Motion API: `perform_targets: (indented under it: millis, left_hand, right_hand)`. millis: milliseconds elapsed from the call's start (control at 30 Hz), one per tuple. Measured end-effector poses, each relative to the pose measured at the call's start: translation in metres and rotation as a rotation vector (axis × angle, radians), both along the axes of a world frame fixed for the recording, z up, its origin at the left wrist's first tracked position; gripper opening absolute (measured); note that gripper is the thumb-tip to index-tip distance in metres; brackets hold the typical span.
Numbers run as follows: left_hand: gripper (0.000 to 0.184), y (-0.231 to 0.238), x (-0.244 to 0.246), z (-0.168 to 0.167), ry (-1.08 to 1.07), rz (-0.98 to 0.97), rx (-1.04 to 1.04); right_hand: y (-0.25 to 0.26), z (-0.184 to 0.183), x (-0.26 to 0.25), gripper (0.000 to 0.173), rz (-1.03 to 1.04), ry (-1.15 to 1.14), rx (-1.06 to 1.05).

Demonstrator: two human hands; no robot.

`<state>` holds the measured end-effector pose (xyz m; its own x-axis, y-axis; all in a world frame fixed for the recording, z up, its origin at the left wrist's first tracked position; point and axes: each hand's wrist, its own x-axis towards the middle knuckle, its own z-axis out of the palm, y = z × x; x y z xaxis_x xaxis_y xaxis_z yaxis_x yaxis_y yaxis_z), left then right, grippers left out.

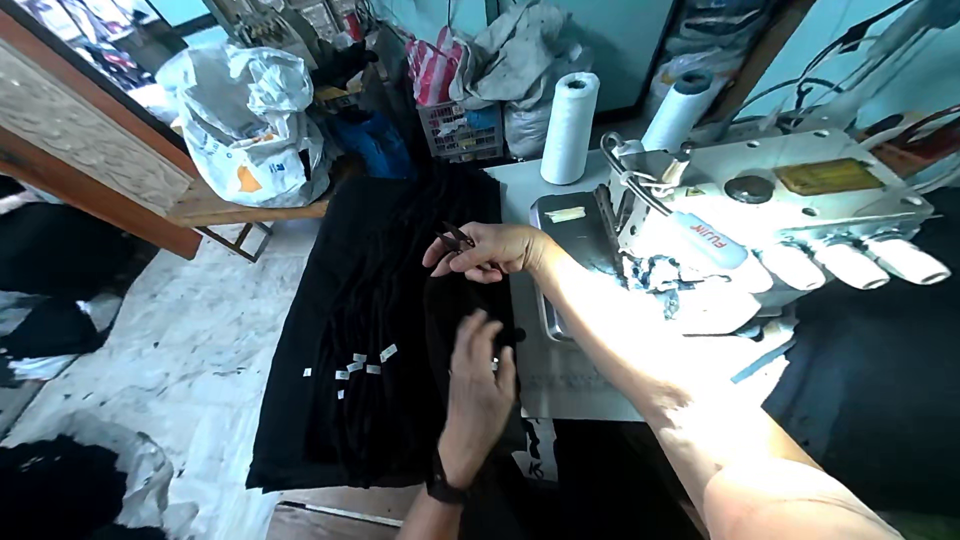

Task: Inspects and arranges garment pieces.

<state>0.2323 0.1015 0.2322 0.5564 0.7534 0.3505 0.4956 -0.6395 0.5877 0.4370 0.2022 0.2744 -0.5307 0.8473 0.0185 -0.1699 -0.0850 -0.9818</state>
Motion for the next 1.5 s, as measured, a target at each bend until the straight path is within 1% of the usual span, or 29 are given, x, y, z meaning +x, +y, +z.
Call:
perform_targets:
  millis: [67, 100, 167, 233, 267, 367, 467, 533, 600, 633, 667, 733, 767, 800, 867, 933, 967, 1000, 1067, 1133, 1167, 1200, 1233, 1267, 1333, 1367, 1433, 1467, 1500]
  left_hand:
    - [0.037, 0.038, -0.014, -0.007, 0.033, 0.161, -0.075]
    - [0.039, 0.058, -0.024, -0.009, 0.008, 0.249, -0.094]
    - [0.040, 0.081, -0.036, -0.010, -0.094, 0.340, -0.142]
    - [0.042, 0.086, -0.043, -0.006, -0.203, 0.348, -0.258]
    - [0.043, 0.085, -0.045, -0.005, -0.242, 0.342, -0.303]
    - [0.049, 0.081, -0.042, -0.010, -0.260, 0.308, -0.296]
    - [0.054, 0.072, -0.034, -0.012, -0.168, 0.282, -0.173]
    - [0.062, 0.065, -0.026, -0.013, -0.132, 0.261, -0.094]
    - [0.072, 0.059, -0.016, -0.015, -0.089, 0.234, -0.047]
    - [0.072, 0.056, -0.011, -0.018, -0.064, 0.218, -0.031]
    - [0.068, 0.055, -0.008, -0.020, -0.031, 0.209, -0.027]
    - [0.039, 0.061, -0.012, -0.016, -0.010, 0.232, -0.065]
    - [0.027, 0.067, -0.019, -0.011, -0.040, 0.271, -0.096]
    - [0.023, 0.074, -0.026, -0.006, -0.091, 0.322, -0.157]
    - [0.024, 0.084, -0.037, 0.003, -0.210, 0.412, -0.327]
    - [0.027, 0.087, -0.042, 0.008, -0.278, 0.423, -0.435]
    - [0.027, 0.088, -0.043, 0.008, -0.294, 0.418, -0.451]
    - [0.027, 0.089, -0.042, 0.006, -0.300, 0.413, -0.449]
    - [0.028, 0.089, -0.041, 0.002, -0.284, 0.406, -0.424]
    - [0.026, 0.087, -0.039, -0.001, -0.249, 0.410, -0.382]
    - [0.023, 0.084, -0.038, -0.002, -0.223, 0.415, -0.332]
    - [0.020, 0.078, -0.038, 0.000, -0.191, 0.406, -0.256]
    - [0.026, 0.066, -0.037, 0.003, -0.159, 0.363, -0.167]
    - [0.032, 0.052, -0.032, 0.007, -0.144, 0.305, -0.056]
    - [0.031, 0.015, -0.017, 0.009, -0.164, 0.182, 0.104]
    - [0.028, -0.004, -0.008, 0.006, -0.182, 0.103, 0.107]
    - [0.029, -0.023, 0.008, -0.007, -0.186, -0.023, 0.005]
    - [0.033, -0.018, 0.009, -0.013, -0.165, -0.024, -0.070]
    - [0.038, -0.006, 0.006, -0.017, -0.136, 0.030, -0.134]
  right_hand:
    - [-0.002, 0.004, 0.001, 0.026, -0.082, -0.068, -0.044]
    - [-0.001, 0.005, 0.000, 0.020, -0.163, -0.152, -0.075]
    - [0.004, 0.004, -0.002, 0.013, -0.277, -0.425, -0.121]
    - [0.008, -0.002, -0.005, 0.016, -0.181, -0.685, -0.153]
    - [0.009, -0.004, -0.007, 0.018, -0.102, -0.746, -0.162]
    - [0.008, -0.004, -0.008, 0.018, 0.007, -0.717, -0.183]
    - [0.006, 0.000, -0.010, 0.017, 0.026, -0.717, -0.179]
    - [0.004, -0.001, -0.011, 0.017, 0.065, -0.693, -0.165]
    - [0.001, -0.003, -0.010, 0.018, 0.112, -0.546, -0.133]
    - [-0.001, -0.003, -0.008, 0.018, 0.121, -0.440, -0.117]
    - [-0.001, -0.001, -0.006, 0.020, 0.109, -0.336, -0.106]
    - [0.000, 0.002, 0.001, 0.023, 0.027, -0.199, -0.088]
    - [0.001, 0.003, 0.004, 0.022, -0.053, -0.183, -0.098]
    - [0.003, 0.005, 0.005, 0.018, -0.155, -0.218, -0.116]
    - [0.006, 0.003, 0.006, 0.015, -0.283, -0.463, -0.156]
    - [0.007, -0.002, 0.002, 0.021, -0.182, -0.744, -0.210]
    - [0.008, -0.003, 0.000, 0.022, -0.094, -0.817, -0.226]
    - [0.007, -0.003, -0.002, 0.022, -0.021, -0.829, -0.227]
    - [0.002, -0.001, -0.001, 0.019, 0.064, -0.692, -0.177]
    - [-0.003, 0.000, 0.003, 0.014, 0.051, -0.419, -0.093]
    - [-0.003, 0.001, 0.005, 0.015, 0.043, -0.289, -0.051]
    - [-0.002, 0.000, 0.007, 0.018, 0.036, -0.183, -0.020]
    - [0.000, -0.001, 0.007, 0.018, 0.032, -0.111, 0.000]
    - [0.001, -0.002, 0.007, 0.019, 0.032, -0.072, 0.010]
    - [0.003, -0.004, 0.005, 0.021, 0.043, -0.036, 0.018]
    - [0.003, -0.005, 0.004, 0.021, 0.050, -0.022, 0.024]
    - [0.003, -0.006, 0.003, 0.023, 0.051, -0.006, 0.036]
    - [0.003, -0.005, 0.003, 0.024, 0.041, -0.012, 0.033]
    - [0.001, -0.003, 0.003, 0.024, 0.012, -0.030, 0.014]
